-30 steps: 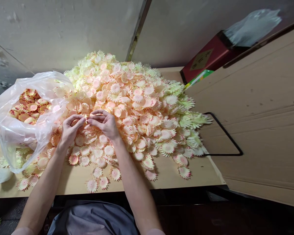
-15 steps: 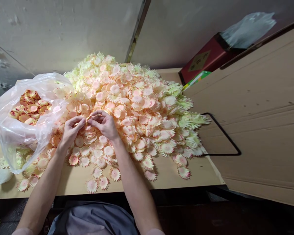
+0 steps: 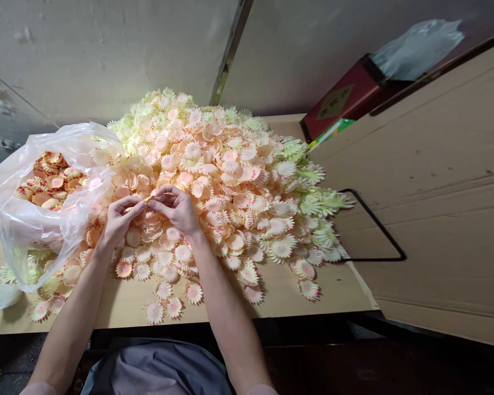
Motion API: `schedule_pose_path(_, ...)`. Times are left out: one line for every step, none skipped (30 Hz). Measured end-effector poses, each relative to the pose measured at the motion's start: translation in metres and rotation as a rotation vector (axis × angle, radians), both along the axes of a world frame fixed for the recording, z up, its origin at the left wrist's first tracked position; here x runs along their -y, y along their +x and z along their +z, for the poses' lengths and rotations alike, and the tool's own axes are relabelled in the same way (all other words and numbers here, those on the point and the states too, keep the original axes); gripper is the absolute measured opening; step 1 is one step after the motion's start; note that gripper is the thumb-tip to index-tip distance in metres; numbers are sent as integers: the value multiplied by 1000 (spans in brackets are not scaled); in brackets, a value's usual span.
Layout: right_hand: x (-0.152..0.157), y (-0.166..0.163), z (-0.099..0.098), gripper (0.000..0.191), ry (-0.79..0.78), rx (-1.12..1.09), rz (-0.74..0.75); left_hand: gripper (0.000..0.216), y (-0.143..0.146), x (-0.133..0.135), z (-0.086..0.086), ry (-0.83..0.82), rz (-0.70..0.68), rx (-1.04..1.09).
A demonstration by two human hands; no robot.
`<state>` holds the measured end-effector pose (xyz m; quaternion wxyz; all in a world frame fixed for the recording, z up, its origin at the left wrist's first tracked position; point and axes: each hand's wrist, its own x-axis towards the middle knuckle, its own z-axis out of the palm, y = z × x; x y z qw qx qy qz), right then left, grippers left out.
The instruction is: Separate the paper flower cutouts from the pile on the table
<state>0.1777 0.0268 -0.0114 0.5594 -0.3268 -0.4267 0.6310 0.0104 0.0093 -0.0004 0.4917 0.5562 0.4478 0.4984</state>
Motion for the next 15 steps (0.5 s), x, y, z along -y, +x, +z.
schedule_pose_path(0, 0, 0, 37, 9, 3, -4, 27, 0, 0, -1, -5, 2, 2)
schedule_pose_path(0, 0, 0, 36, 21, 10, -8, 28, 0, 0, -2, -9, 6, 5)
schedule_pose_path(0, 0, 0, 35, 35, 20, -9, 28, 0, 0, -3, -14, 15, 10)
schedule_pose_path(0, -1, 0, 34, 48, 32, -11, 29, 1, 0, -5, -18, 26, 16)
schedule_pose_path(0, -1, 1, 34, 60, 47, -14, 29, 2, -1, -6, -24, 38, 24)
schedule_pose_path(0, -1, 1, 34, 71, 61, -19, 29, 2, -1, -6, -31, 46, 33)
schedule_pose_path(0, -2, 1, 35, 81, 75, -23, 29, 3, -1, -7, -38, 52, 42)
schedule_pose_path(0, -2, 2, 36, 90, 84, -25, 29, 4, -1, -7, -45, 56, 51)
schedule_pose_path(0, -2, 2, 37, 97, 86, -22, 29, 4, -1, -7, -53, 56, 65)
schedule_pose_path(0, -2, 2, 38, 103, 80, -15, 28, 5, -2, -7, -65, 56, 90)
schedule_pose_path(0, -1, 3, 38, 104, 65, -8, 26, 5, -2, -6, -80, 64, 131)
schedule_pose_path(0, -1, 3, 38, 100, 44, -2, 25, 5, -3, -6, -97, 76, 183)
schedule_pose_path(0, 0, 4, 38, 91, 20, 0, 24, 5, -3, -6, -113, 91, 237)
schedule_pose_path(1, 1, 5, 38, 79, -1, -2, 24, 5, -4, -5, -125, 104, 281)
schedule_pose_path(1, 2, 6, 39, 66, -19, -5, 23, 5, -4, -5, -133, 115, 307)
